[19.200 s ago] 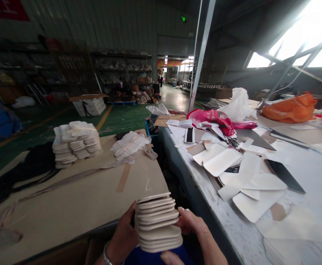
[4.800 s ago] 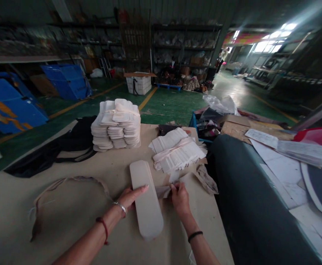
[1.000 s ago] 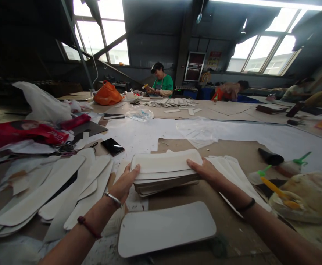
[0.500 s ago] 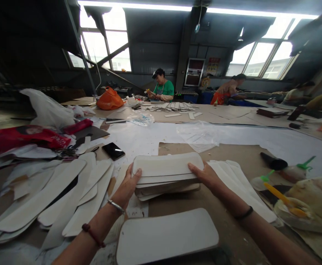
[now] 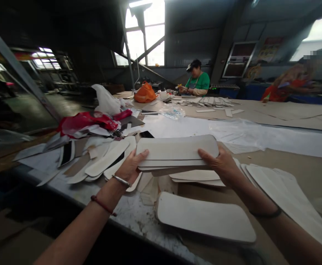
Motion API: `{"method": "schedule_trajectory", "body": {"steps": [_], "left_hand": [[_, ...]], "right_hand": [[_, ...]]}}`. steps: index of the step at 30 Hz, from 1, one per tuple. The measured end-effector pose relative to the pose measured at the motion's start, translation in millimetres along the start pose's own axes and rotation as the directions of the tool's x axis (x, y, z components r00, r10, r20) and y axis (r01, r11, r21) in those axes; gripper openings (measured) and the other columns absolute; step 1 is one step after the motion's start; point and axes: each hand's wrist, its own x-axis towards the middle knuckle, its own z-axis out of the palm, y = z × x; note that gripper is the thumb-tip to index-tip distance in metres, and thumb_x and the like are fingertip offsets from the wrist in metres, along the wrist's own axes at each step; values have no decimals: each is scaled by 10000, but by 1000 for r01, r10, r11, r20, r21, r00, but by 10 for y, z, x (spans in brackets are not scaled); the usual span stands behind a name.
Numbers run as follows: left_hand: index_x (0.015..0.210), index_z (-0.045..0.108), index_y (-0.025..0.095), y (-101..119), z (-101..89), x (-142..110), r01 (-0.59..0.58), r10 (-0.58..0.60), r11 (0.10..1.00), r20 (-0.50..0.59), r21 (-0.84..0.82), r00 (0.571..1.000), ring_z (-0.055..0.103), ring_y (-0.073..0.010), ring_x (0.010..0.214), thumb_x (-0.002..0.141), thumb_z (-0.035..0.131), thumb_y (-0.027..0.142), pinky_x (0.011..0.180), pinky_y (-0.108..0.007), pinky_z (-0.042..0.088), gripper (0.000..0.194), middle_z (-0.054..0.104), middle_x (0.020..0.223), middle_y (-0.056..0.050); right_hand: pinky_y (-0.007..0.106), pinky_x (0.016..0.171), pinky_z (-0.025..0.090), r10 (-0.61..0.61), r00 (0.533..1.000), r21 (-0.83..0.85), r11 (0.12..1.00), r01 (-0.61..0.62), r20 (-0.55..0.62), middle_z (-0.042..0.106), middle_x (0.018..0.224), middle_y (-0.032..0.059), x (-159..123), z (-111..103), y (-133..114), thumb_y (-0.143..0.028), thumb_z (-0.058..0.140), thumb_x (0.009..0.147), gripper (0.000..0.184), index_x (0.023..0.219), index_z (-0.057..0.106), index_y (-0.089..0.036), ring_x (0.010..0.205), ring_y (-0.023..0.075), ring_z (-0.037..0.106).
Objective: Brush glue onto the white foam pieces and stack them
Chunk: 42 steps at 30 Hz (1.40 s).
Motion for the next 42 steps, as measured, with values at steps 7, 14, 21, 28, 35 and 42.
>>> {"method": "schedule_trajectory", "body": {"steps": [7, 14, 21, 28, 35, 42], "left_hand": [[1275, 454, 229, 115, -445, -447, -172, 156, 978, -133, -116, 979, 600, -248, 1040, 711, 693, 240, 846, -359, 540, 613, 628, 1172, -53], [1245, 492, 252, 268, -1000, -1011, -318, 252, 937, -355, -142, 900, 589, -285, 1061, 688, 701, 293, 822, -355, 563, 596, 650, 1133, -33], [1119, 494, 322, 118, -1399, -1386, -304, 239, 953, -576, -17, 782, 624, -164, 850, 604, 788, 343, 661, -217, 545, 594, 624, 995, 46], [1113, 451, 286, 174, -1570, -1300, -363, 480, 876, -501, 318, 720, 549, -212, 1040, 614, 771, 337, 858, -285, 488, 595, 553, 1108, 16], [1141, 322, 251, -424, -1834, -1097, -160, 460, 777, -376, 608, 804, 478, -271, 1147, 658, 708, 440, 1018, -386, 375, 647, 466, 1162, -62], [1174, 322, 221, -683, -1929, -1130, 12, 349, 720, -377, 694, 858, 487, -337, 1129, 625, 697, 508, 1009, -502, 362, 724, 484, 1137, -95]], "right_hand": [[340, 700, 500, -125, 991, 61, 991, 122, 46, 658, 854, 55, -49, 337, -649, -515, 689, 623, 507, 980, 592, -168, 745, 219, 595], [279, 732, 494, -451, 883, 193, 885, 424, 131, 610, 997, 16, -395, 719, -1284, -426, 693, 707, 482, 1118, 531, -232, 857, 190, 573], [360, 965, 411, -408, 848, 277, 904, 325, 337, 519, 1246, 91, -448, 1330, -938, -442, 653, 728, 599, 1237, 464, -190, 1122, 240, 492], [347, 918, 444, -348, 756, 187, 937, 294, 555, 561, 1195, 95, -245, 1598, -561, -408, 721, 647, 697, 1248, 465, -164, 1074, 241, 536], [359, 839, 472, -257, 697, -48, 921, 386, 670, 609, 1049, 53, -119, 1609, -213, -182, 761, 600, 584, 1115, 486, -204, 932, 222, 592], [394, 960, 399, -211, 567, -192, 801, 567, 796, 480, 1245, 172, -77, 1837, -183, -322, 854, 528, 924, 1305, 387, -143, 1142, 290, 476]]}}
